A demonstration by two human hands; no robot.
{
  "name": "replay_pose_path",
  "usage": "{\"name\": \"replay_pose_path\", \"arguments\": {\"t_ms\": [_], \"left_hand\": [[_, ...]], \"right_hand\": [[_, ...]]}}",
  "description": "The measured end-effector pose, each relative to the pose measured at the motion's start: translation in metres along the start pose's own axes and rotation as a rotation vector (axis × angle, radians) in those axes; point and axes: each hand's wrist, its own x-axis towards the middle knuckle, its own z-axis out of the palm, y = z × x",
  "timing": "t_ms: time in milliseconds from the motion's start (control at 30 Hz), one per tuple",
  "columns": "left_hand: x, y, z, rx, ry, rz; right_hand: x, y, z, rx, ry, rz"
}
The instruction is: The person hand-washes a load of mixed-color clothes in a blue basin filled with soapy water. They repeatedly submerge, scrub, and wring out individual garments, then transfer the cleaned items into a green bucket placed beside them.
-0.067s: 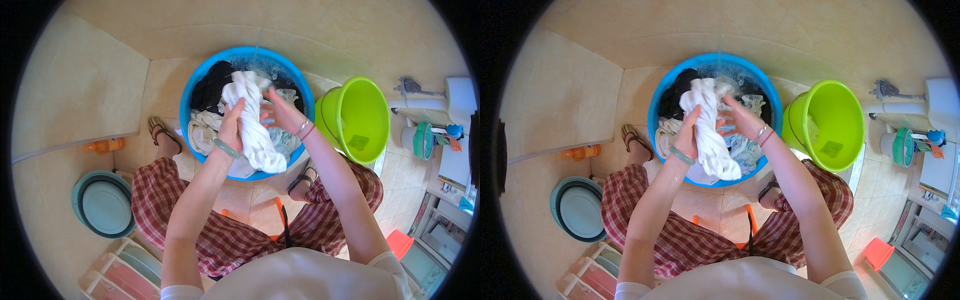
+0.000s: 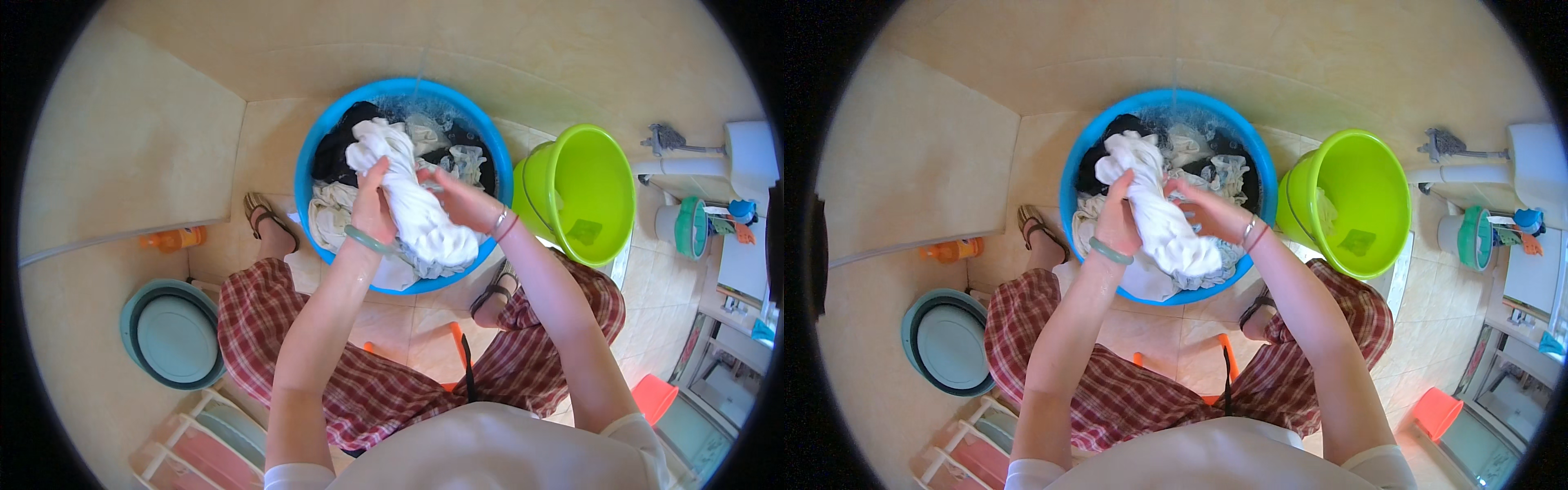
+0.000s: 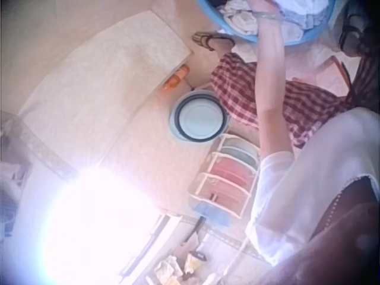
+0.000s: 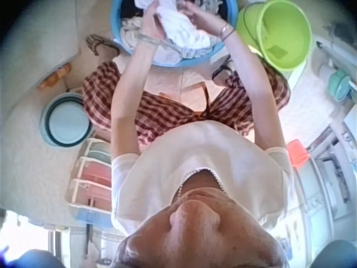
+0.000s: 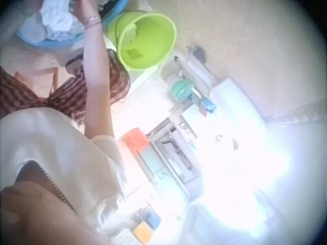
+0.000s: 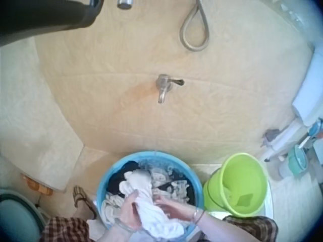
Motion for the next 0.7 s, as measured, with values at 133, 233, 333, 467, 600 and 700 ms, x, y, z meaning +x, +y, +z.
{"name": "replay_pose_path", "arguments": {"t_ms": [133,233,333,467,600,700], "left_hand": [[0.006,0.016,-0.01,0.084,0.09,0.209],[0.006,0.024,-0.021,0.111,0.234,0.31],[0.001,0.023,-0.021,0.214,0.49,0.179],[-0.006,0.021,-0.021,0.124,0.658,0.064],[-0.023,0.026,-0.015,0.321,0.556,0.058],[-0.019,0.024,-0.006,0.372,0.213,-0.149]], "right_hand": [[-0.041,-0.009,0.021,-0.035,-0.033,0.116],[-0.048,-0.018,0.034,-0.478,0.305,-0.152],[-0.047,-0.029,0.037,-1.075,0.552,-0.825],[-0.057,-0.057,0.063,-0.808,0.413,-0.939],[-0.068,-0.063,0.073,-0.386,0.353,-0.613],[-0.071,-0.066,0.072,0.086,0.292,-0.631]]}}
